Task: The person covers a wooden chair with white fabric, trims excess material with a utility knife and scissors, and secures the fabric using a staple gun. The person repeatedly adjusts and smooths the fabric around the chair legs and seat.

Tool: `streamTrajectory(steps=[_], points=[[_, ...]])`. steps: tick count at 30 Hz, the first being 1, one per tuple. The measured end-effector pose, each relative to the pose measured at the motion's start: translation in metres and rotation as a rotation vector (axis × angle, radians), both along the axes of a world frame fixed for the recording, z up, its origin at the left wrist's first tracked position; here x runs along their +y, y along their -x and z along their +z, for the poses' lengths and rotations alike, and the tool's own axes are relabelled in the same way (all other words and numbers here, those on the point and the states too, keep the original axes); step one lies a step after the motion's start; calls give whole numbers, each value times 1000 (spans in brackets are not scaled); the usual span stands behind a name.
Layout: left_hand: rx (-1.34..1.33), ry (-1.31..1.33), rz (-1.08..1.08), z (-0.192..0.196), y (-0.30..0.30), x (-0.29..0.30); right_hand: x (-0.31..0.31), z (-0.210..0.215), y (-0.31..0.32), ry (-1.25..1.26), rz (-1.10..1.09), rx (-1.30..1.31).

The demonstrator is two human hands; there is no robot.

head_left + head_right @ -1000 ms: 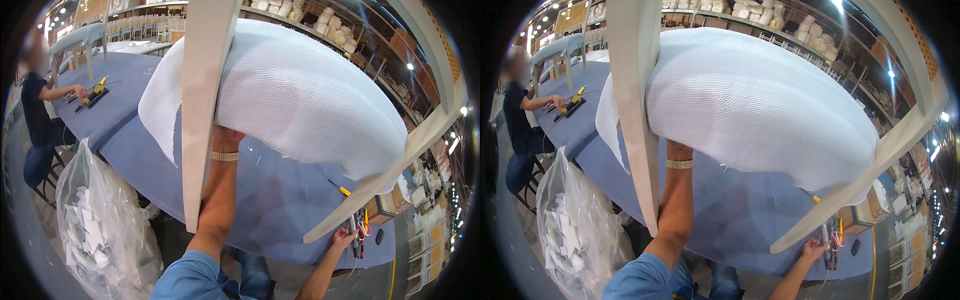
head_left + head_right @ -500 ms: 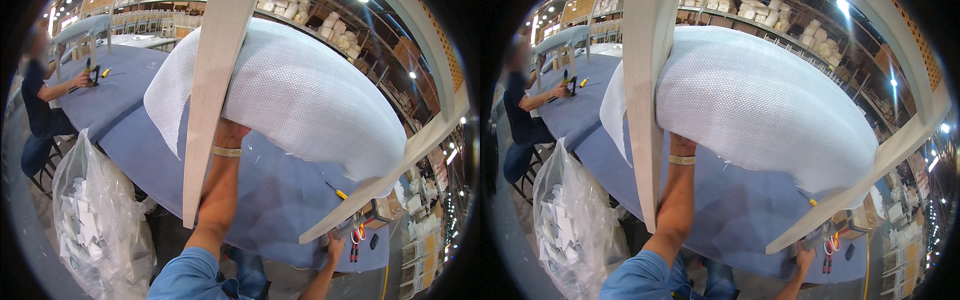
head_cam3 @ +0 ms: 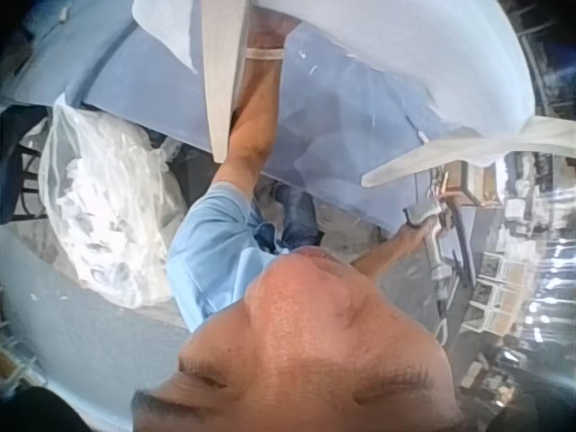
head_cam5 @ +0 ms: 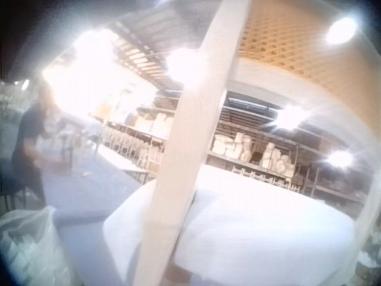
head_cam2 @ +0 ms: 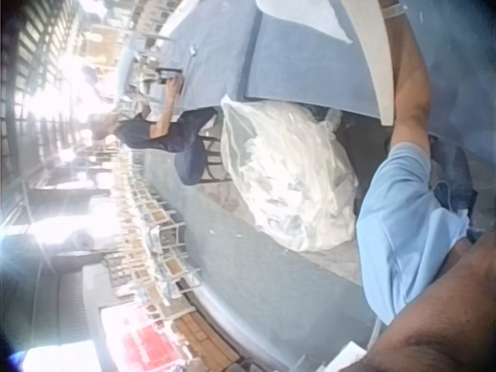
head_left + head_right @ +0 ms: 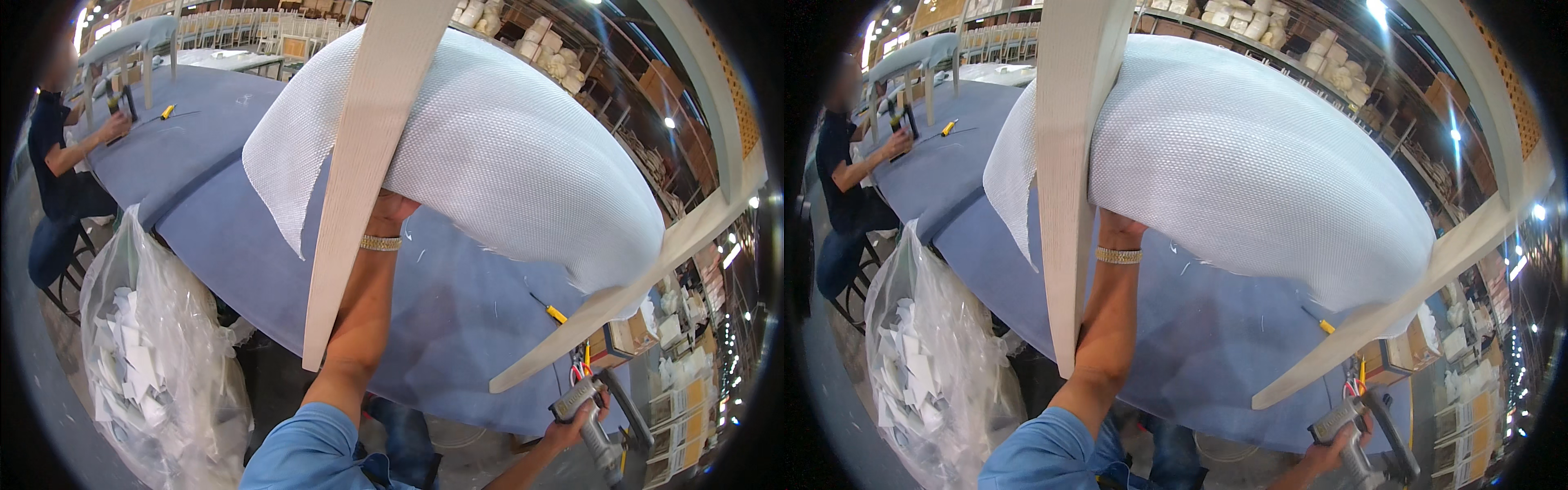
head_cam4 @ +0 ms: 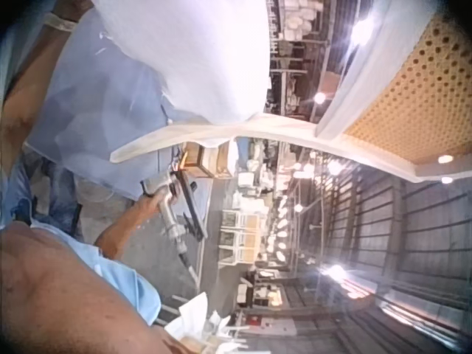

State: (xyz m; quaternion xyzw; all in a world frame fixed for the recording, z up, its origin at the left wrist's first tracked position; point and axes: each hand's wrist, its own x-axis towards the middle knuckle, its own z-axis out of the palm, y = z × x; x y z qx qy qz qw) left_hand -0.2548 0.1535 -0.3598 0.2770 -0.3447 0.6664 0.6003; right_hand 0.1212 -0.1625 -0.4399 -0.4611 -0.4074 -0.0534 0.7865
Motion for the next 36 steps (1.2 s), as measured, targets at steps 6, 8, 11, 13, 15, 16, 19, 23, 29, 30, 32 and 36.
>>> streamTrajectory(steps=[6,8,11,13,15,16,19,23,29,30,32,36], points=[[39,71,102,2,0,-2,30,24,84,-171,499,-99],[37,74,93,-1,-3,-6,56,28,132,-191,673,-56],[47,74,102,-2,0,-10,87,28,199,-170,830,-117],[50,76,83,1,-8,-18,99,29,226,-174,840,-206],[55,84,73,2,-11,-26,111,26,245,-200,789,-334],[59,87,84,2,-8,-31,115,24,253,-226,774,-390],[57,94,79,5,-9,-50,117,27,262,-276,678,-528],[56,129,73,4,-9,-78,124,28,268,-320,597,-623],[64,157,34,3,-21,-104,136,31,266,-346,468,-713],[65,159,41,3,-19,-108,140,31,270,-361,465,-723],[66,162,52,3,-17,-113,146,34,275,-384,445,-739],[71,171,58,0,-16,-121,156,34,282,-408,412,-763]])
